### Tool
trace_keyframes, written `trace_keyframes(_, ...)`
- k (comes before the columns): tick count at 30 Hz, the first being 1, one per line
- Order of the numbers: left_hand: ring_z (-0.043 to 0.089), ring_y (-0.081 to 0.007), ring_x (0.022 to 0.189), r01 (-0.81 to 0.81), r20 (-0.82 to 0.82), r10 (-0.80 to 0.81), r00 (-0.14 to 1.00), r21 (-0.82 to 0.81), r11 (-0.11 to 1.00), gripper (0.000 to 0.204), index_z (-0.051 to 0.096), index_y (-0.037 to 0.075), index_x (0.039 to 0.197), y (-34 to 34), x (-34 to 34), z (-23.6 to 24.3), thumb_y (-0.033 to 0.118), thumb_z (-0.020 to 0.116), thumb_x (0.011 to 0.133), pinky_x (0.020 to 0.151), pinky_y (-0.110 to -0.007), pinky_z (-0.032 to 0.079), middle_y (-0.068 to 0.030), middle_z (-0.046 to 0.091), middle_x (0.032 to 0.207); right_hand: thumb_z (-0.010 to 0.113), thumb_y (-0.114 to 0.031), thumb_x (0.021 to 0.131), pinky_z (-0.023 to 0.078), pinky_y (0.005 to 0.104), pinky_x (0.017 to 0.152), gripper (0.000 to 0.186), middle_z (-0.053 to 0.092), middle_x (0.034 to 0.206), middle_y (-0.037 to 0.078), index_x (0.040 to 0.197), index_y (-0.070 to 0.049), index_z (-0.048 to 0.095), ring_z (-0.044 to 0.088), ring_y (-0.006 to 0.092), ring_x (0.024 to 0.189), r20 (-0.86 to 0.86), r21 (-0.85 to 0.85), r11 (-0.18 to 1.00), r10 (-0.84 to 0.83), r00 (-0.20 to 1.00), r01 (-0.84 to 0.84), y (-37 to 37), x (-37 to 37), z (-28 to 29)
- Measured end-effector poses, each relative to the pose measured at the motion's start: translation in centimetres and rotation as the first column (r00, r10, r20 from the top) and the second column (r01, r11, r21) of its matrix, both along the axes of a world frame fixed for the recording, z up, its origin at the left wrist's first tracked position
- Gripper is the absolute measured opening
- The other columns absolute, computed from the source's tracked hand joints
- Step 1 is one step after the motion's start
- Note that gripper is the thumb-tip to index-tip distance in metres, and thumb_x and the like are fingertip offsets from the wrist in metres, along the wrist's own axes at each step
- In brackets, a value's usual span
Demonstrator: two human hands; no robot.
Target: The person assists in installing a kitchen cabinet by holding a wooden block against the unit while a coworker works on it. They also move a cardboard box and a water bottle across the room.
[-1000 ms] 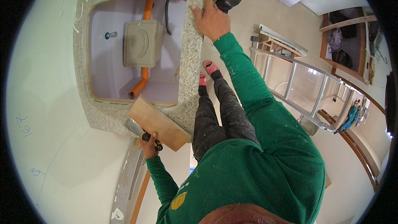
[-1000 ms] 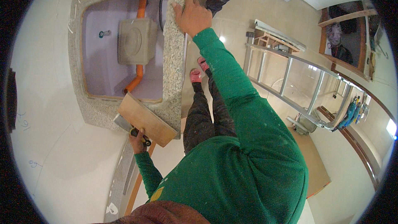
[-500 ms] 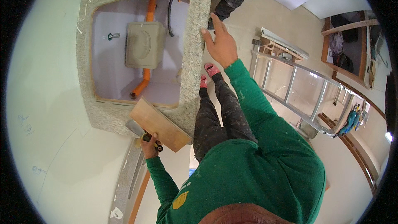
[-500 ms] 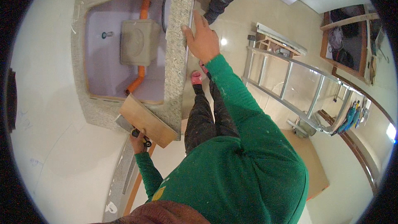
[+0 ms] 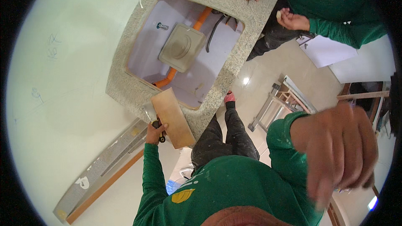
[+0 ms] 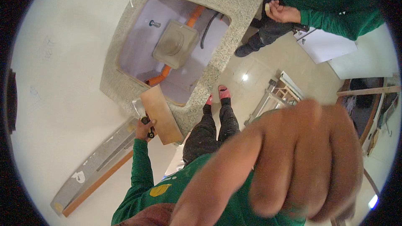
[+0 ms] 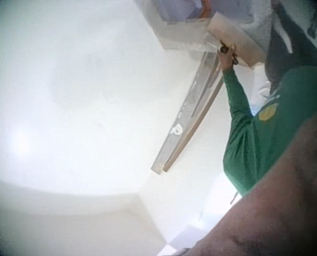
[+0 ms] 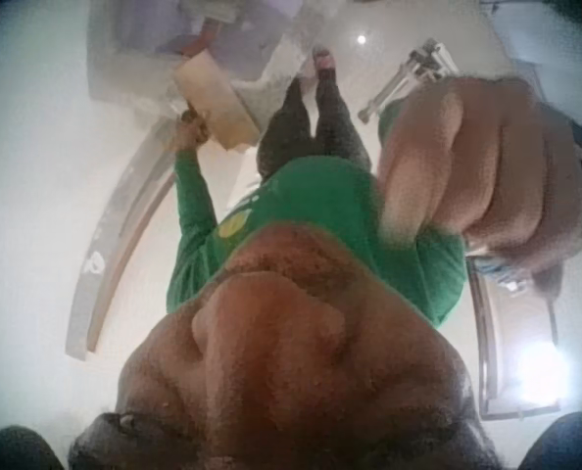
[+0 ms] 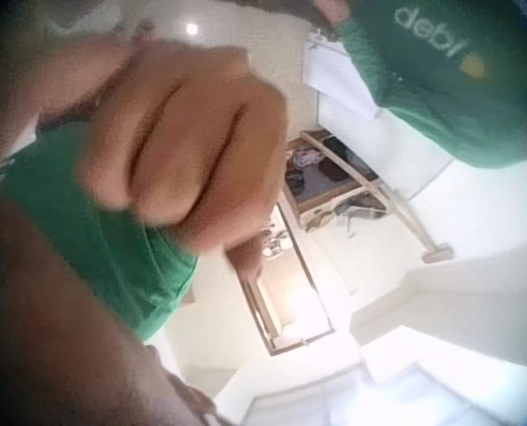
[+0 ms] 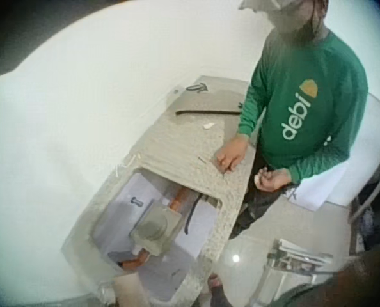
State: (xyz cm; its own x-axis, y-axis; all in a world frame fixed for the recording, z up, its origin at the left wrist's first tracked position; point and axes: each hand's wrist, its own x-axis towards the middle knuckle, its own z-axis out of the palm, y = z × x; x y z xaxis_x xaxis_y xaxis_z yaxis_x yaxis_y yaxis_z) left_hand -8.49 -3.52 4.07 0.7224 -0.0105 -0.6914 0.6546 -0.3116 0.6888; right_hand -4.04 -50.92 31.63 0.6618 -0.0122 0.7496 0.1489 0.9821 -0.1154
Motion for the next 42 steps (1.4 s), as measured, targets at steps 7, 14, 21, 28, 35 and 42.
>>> trace_keyframes(7,0.062,-0.0125,0.061,-0.084,-0.027,0.082,0.996,-0.102,0.991,0.032,0.064,0.002,0.097,1.5,-0.8,-1.6,0.015,0.086,0.077,0.055,-0.027,0.053,-0.0027,0.067,0.078,0.066,-0.011,0.090,0.057,0.0419,0.057,0.026,0.066,0.059,0.015,0.066,-0.001,0.067,0.063,0.0226,0.046,-0.098,-0.067,0.956,0.278,0.956,-0.285,0.6,-2.7,4.3)
trace_keyframes(14,0.063,-0.0143,0.063,-0.132,0.034,0.134,0.990,-0.062,0.989,0.041,0.060,0.002,0.106,1.2,-1.1,-1.2,0.015,0.086,0.077,0.057,-0.029,0.054,-0.0033,0.066,0.084,0.067,-0.013,0.089,0.056,0.0392,0.058,0.026,0.064,0.058,0.016,0.066,-0.001,0.067,0.065,0.0234,0.053,-0.047,-0.089,0.917,0.385,0.922,-0.388,3.2,-0.4,5.8)
trace_keyframes(21,0.064,-0.0141,0.069,-0.470,0.260,0.485,0.835,-0.121,0.874,0.032,0.063,0.001,0.107,3.8,2.9,-1.3,0.017,0.080,0.085,0.059,-0.029,0.052,-0.0031,0.068,0.089,0.068,-0.020,0.090,0.058,0.0391,0.066,0.026,0.067,0.063,0.013,0.071,-0.003,0.069,0.066,0.0244,0.056,0.033,-0.152,0.940,0.313,0.949,-0.305,7.0,3.9,3.9)
trace_keyframes(28,0.066,-0.0161,0.069,-0.446,0.305,0.490,0.817,-0.206,0.871,0.027,0.063,0.002,0.105,11.7,12.2,-3.4,0.018,0.076,0.088,0.060,-0.031,0.055,-0.0045,0.069,0.088,0.068,-0.031,0.095,0.040,0.0426,0.112,0.055,0.056,0.138,0.017,0.139,-0.001,0.051,0.052,0.0290,0.131,0.358,-0.934,-0.162,-0.404,0.841,0.320,9.7,20.2,-12.7)
trace_keyframes(35,0.065,-0.0156,0.075,-0.384,0.405,0.334,0.851,0.048,0.922,0.026,0.066,-0.002,0.097,10.2,15.6,-3.2,0.019,0.076,0.086,0.066,-0.032,0.052,-0.0059,0.069,0.086,0.072,-0.071,0.076,0.031,0.0512,0.119,0.108,0.038,0.154,0.031,0.154,-0.004,0.037,0.034,0.0460,0.145,0.724,-0.647,-0.720,-0.478,0.498,0.250,6.8,41.1,-31.8)
trace_keyframes(42,0.064,-0.0171,0.073,-0.456,0.301,0.444,0.844,-0.033,0.889,0.033,0.065,-0.002,0.104,10.9,13.6,-4.2,0.022,0.079,0.086,0.064,-0.032,0.053,-0.0063,0.068,0.090,0.058,-0.096,0.060,0.015,0.0590,0.122,0.141,0.028,0.159,0.032,0.158,0.000,0.027,0.022,0.0483,0.150,0.676,-0.647,-0.760,-0.540,0.500,0.054,18.6,51.2,-37.4)
